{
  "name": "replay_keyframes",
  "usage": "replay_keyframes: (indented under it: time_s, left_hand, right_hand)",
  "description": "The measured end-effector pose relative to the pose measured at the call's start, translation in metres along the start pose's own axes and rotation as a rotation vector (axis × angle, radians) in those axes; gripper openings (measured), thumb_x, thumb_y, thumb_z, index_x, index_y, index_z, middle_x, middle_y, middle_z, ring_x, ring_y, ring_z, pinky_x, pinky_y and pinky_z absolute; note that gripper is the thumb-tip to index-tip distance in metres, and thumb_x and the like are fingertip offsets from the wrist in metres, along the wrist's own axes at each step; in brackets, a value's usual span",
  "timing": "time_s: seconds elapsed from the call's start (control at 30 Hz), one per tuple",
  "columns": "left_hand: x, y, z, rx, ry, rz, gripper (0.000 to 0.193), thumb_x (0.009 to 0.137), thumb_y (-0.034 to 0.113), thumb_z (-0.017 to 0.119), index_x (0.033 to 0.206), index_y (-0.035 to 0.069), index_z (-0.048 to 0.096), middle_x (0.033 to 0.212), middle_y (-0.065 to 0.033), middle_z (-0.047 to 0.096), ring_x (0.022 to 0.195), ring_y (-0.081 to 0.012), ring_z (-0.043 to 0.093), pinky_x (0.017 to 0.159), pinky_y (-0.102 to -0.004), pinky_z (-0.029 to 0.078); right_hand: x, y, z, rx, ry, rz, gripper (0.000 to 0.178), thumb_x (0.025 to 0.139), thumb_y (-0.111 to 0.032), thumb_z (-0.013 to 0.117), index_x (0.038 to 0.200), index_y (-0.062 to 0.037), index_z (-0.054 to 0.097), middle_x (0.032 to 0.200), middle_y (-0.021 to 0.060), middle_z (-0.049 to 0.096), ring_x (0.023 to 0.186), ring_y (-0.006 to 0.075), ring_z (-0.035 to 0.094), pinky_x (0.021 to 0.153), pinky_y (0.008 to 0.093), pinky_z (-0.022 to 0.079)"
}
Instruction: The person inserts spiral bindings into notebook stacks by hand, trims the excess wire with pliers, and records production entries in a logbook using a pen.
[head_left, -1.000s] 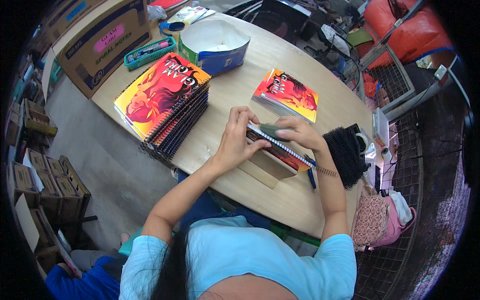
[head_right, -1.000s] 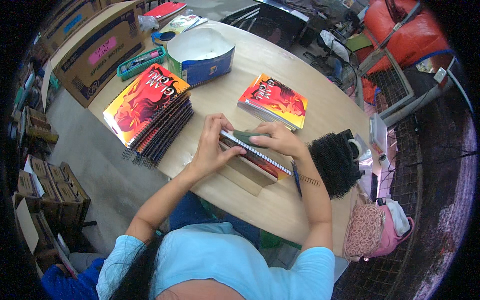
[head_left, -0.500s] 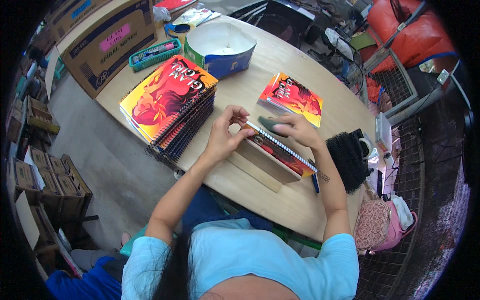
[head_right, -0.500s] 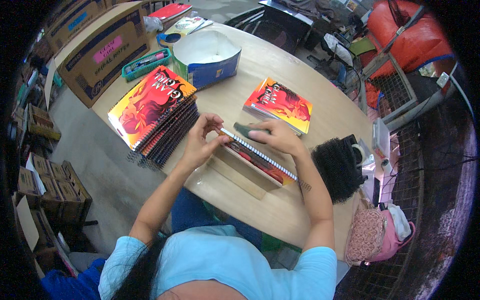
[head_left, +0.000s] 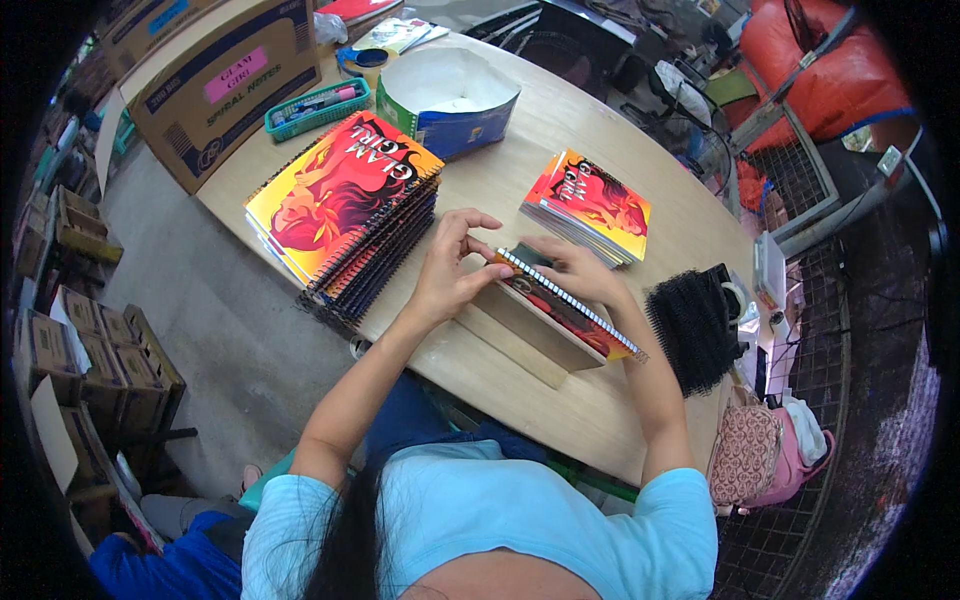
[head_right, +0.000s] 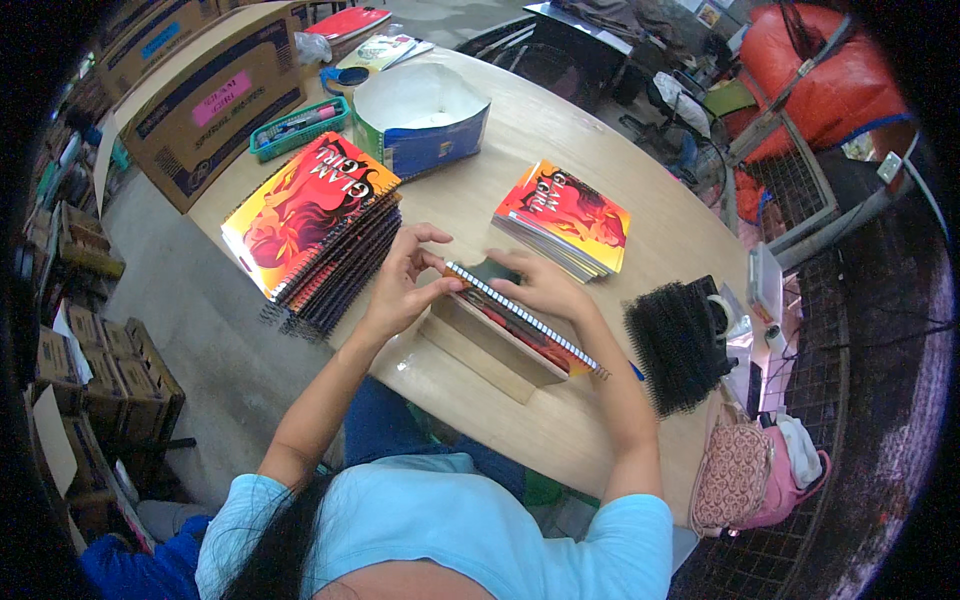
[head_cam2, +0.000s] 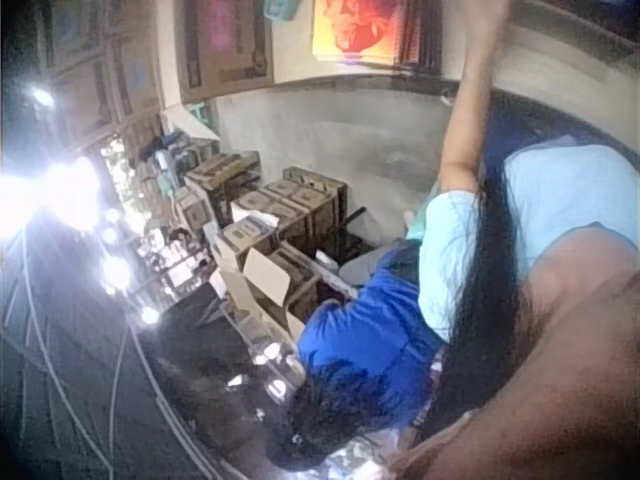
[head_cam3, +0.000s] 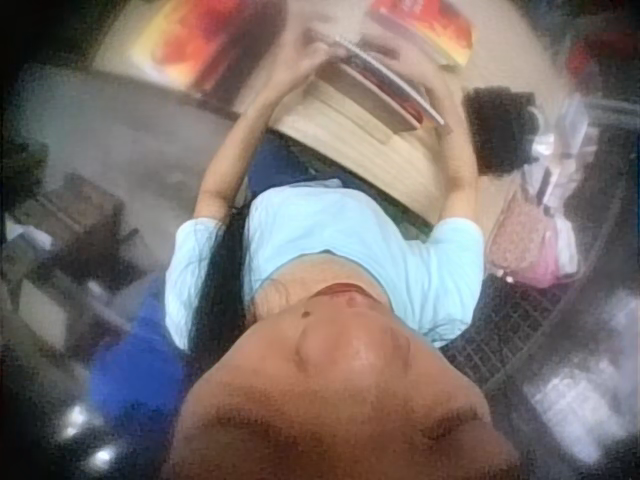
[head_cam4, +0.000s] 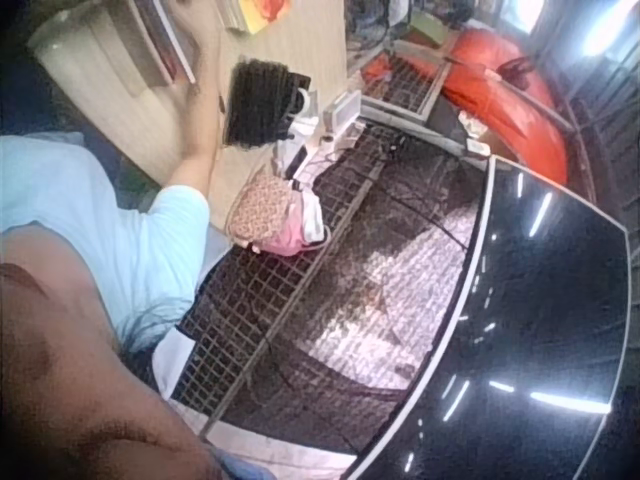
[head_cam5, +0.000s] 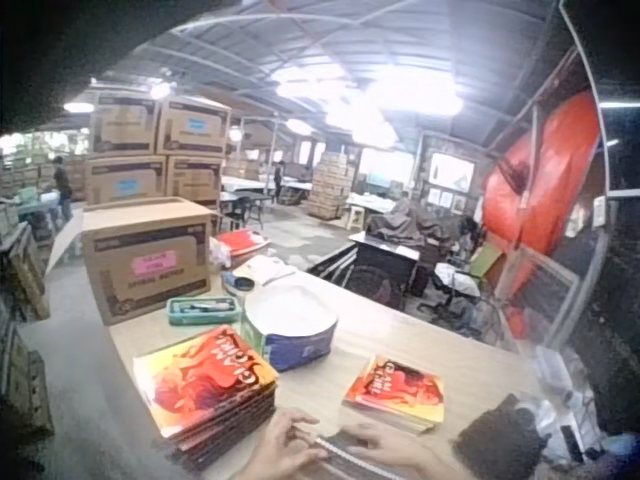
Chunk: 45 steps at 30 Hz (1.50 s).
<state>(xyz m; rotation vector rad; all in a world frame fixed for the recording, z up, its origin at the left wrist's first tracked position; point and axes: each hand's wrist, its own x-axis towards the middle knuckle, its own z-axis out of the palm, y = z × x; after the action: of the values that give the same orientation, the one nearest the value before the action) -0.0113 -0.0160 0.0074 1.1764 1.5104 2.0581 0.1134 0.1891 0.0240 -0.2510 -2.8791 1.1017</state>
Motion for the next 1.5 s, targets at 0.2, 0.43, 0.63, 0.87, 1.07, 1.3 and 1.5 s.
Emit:
replay_keyframes:
  time_s: [0.2, 0.43, 0.63, 0.87, 1.07, 1.3, 1.5]
  left_hand:
    - [0.001, -0.014, 0.0, -0.023, -0.04, -0.056, 0.027, 0.074, 0.006, 0.077, 0.096, 0.001, 0.062, 0.107, -0.0069, 0.051, 0.082, -0.0097, 0.054, 0.076, -0.0222, 0.048]
    - [0.002, -0.001, 0.01, -0.376, -0.109, -0.222, 0.024, 0.078, 0.0, 0.071, 0.1, 0.0, 0.061, 0.09, -0.0042, 0.062, 0.083, -0.0094, 0.059, 0.076, -0.0228, 0.05]
    - [0.003, -0.002, 0.008, -0.374, -0.091, -0.252, 0.042, 0.078, -0.003, 0.07, 0.115, 0.0, 0.052, 0.091, -0.007, 0.065, 0.084, -0.011, 0.062, 0.076, -0.023, 0.051]
    - [0.004, 0.001, 0.01, -0.452, -0.082, -0.233, 0.05, 0.076, -0.003, 0.072, 0.12, 0.0, 0.049, 0.084, -0.0079, 0.067, 0.077, -0.01, 0.063, 0.068, -0.0228, 0.052]
    - [0.005, 0.001, 0.007, -0.473, -0.105, -0.256, 0.053, 0.075, -0.003, 0.073, 0.122, 0.0, 0.048, 0.082, -0.0077, 0.067, 0.073, -0.01, 0.063, 0.064, -0.0227, 0.053]
    - [0.001, 0.02, 0.014, 0.159, 0.01, 0.031, 0.057, 0.07, 0.008, 0.077, 0.122, 0.008, 0.054, 0.092, -0.006, 0.067, 0.084, -0.0153, 0.064, 0.078, -0.0295, 0.05]
    - [0.009, 0.033, 0.041, 0.932, -0.395, 0.765, 0.045, 0.068, 0.025, 0.072, 0.112, 0.021, 0.064, 0.089, -0.0011, 0.063, 0.079, -0.0195, 0.061, 0.077, -0.0318, 0.046]
  right_hand:
    - [-0.161, 0.031, 0.016, -0.521, 0.417, 0.479, 0.048, 0.078, -0.031, 0.07, 0.113, -0.0016, 0.056, 0.109, 0.018, 0.056, 0.106, 0.0367, 0.049, 0.094, 0.0435, 0.04]
    - [-0.187, 0.044, 0.033, -0.709, 0.796, 0.217, 0.031, 0.083, -0.012, 0.062, 0.112, -0.0008, 0.057, 0.101, 0.0163, 0.057, 0.097, 0.0337, 0.052, 0.091, 0.0427, 0.041]
    - [-0.097, -0.078, -0.054, -0.551, 0.612, -0.281, 0.038, 0.074, -0.008, 0.07, 0.11, -0.0006, 0.06, 0.099, 0.0146, 0.058, 0.09, 0.0293, 0.059, 0.081, 0.0383, 0.048]
    - [-0.018, -0.15, -0.061, -1.11, 0.311, -0.812, 0.019, 0.077, -0.016, 0.058, 0.093, -0.0092, 0.065, 0.092, 0.0, 0.056, 0.097, 0.0137, 0.056, 0.108, 0.0472, 0.03]
    - [-0.014, -0.158, -0.061, -1.239, 0.128, -0.824, 0.013, 0.076, -0.018, 0.062, 0.083, -0.0089, 0.067, 0.083, 0.0029, 0.055, 0.091, 0.0153, 0.058, 0.093, 0.0403, 0.043]
    - [-0.032, -0.113, -0.059, -0.07, 0.068, 0.106, 0.024, 0.086, -0.022, 0.064, 0.097, -0.0018, 0.069, 0.083, 0.0074, 0.068, 0.077, 0.0194, 0.064, 0.073, 0.0312, 0.05]
    - [-0.105, 0.025, -0.048, 0.102, 0.472, 0.425, 0.024, 0.083, -0.016, 0.067, 0.099, 0.0015, 0.068, 0.082, 0.006, 0.068, 0.073, 0.0149, 0.063, 0.071, 0.0301, 0.049]
